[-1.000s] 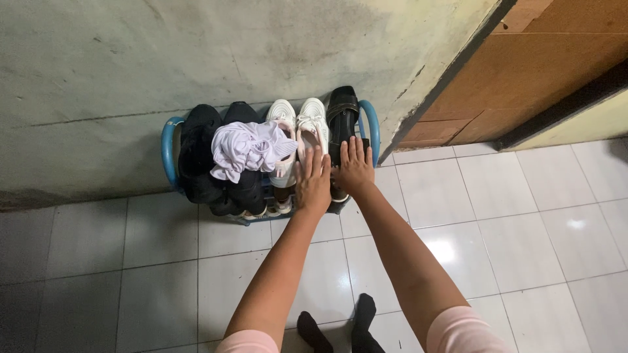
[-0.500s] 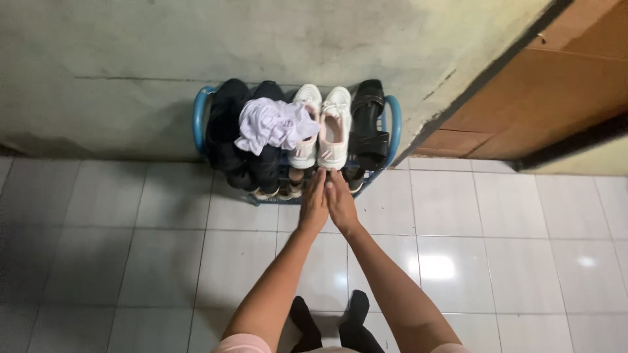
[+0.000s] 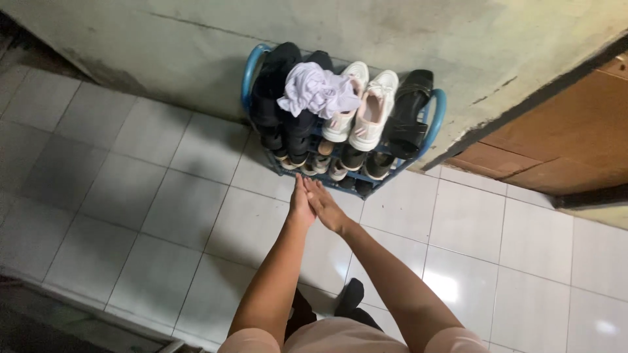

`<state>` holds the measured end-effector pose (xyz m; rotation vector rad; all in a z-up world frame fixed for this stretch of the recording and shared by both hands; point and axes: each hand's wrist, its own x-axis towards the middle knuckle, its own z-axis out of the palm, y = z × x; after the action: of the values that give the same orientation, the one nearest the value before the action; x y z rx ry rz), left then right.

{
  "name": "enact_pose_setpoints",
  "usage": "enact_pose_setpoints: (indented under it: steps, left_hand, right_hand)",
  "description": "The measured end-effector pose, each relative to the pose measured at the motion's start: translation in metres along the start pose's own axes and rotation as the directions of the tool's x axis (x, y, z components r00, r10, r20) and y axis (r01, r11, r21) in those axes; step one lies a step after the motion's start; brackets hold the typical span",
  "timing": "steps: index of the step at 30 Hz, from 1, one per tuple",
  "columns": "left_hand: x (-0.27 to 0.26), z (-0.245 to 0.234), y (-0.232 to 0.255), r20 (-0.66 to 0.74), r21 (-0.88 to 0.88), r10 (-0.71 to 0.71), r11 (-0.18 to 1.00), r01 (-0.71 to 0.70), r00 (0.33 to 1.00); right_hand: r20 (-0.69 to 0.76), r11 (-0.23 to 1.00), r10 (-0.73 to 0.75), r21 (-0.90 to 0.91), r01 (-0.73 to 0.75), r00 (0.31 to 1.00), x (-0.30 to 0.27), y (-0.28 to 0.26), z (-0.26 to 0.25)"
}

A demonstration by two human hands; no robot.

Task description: Cleaning and wiping multiple pairs of shoes on a shoe rack with a cloth.

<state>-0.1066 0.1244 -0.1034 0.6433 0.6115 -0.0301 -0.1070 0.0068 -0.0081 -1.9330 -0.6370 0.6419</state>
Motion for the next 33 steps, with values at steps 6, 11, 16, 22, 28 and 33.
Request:
enact_pose_setpoints:
  steps: [6,11,16,22,28,33]
  left_hand:
    - [0.023,-0.052,0.002,0.063,0.676,0.202,0.712,-0.191,0.977]
    - [0.013,-0.053,0.037,0.258,0.934,0.405,0.129,-0.334,0.877]
    - [-0.007,0.002,0.106,0.415,0.879,0.526,-0.022,-0.476,0.742]
    - [-0.002,0.060,0.151,0.493,0.818,0.564,-0.041,-0.574,0.662]
    - [0.015,0.076,0.168,0.481,0.814,0.553,0.006,-0.581,0.680]
    - [0.043,0.067,0.168,0.358,0.682,0.601,0.355,-0.640,0.715]
  right_hand:
    - [-0.102,0.847,0.115,-0.510,-0.151,0.988,0.040,0.053,0.029]
    - [-0.262,0.770,-0.008,-0.618,-0.161,0.965,0.073,0.017,0.036]
    - [-0.516,0.782,-0.351,-0.620,-0.058,0.782,0.095,-0.060,0.001]
    - [-0.566,0.694,-0.348,-0.691,-0.201,0.747,0.140,-0.147,-0.083]
    - [-0.409,0.488,-0.272,-0.839,-0.242,0.871,0.194,-0.111,-0.143]
    - [-0.365,0.677,-0.526,-0.726,0.118,0.768,0.187,-0.135,-0.171]
